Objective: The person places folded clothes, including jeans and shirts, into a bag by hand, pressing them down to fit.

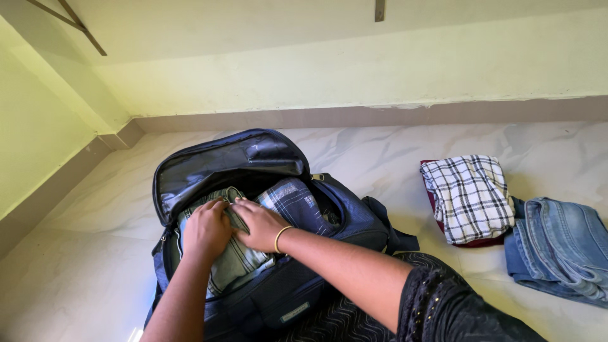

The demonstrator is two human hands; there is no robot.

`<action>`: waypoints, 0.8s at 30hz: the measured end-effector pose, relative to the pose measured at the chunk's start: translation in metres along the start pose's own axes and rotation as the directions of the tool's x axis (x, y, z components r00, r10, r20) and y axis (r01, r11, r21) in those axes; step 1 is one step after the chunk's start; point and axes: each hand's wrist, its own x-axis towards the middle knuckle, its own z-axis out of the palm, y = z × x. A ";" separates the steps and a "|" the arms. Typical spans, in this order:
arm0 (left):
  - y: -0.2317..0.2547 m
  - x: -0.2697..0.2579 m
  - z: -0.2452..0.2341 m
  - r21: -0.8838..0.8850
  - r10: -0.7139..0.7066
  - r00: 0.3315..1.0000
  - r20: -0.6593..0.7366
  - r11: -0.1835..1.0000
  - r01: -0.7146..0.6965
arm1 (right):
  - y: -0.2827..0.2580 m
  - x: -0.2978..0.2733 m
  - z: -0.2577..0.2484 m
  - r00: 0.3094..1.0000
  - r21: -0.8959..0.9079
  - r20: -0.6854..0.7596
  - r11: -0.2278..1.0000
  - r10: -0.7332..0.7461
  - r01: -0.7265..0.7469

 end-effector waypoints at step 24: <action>0.297 0.083 0.062 -0.389 0.242 0.970 0.016 0.895 -0.217 | 0.211 -0.189 -0.183 0.710 -0.152 -0.681 0.914 0.179 -0.376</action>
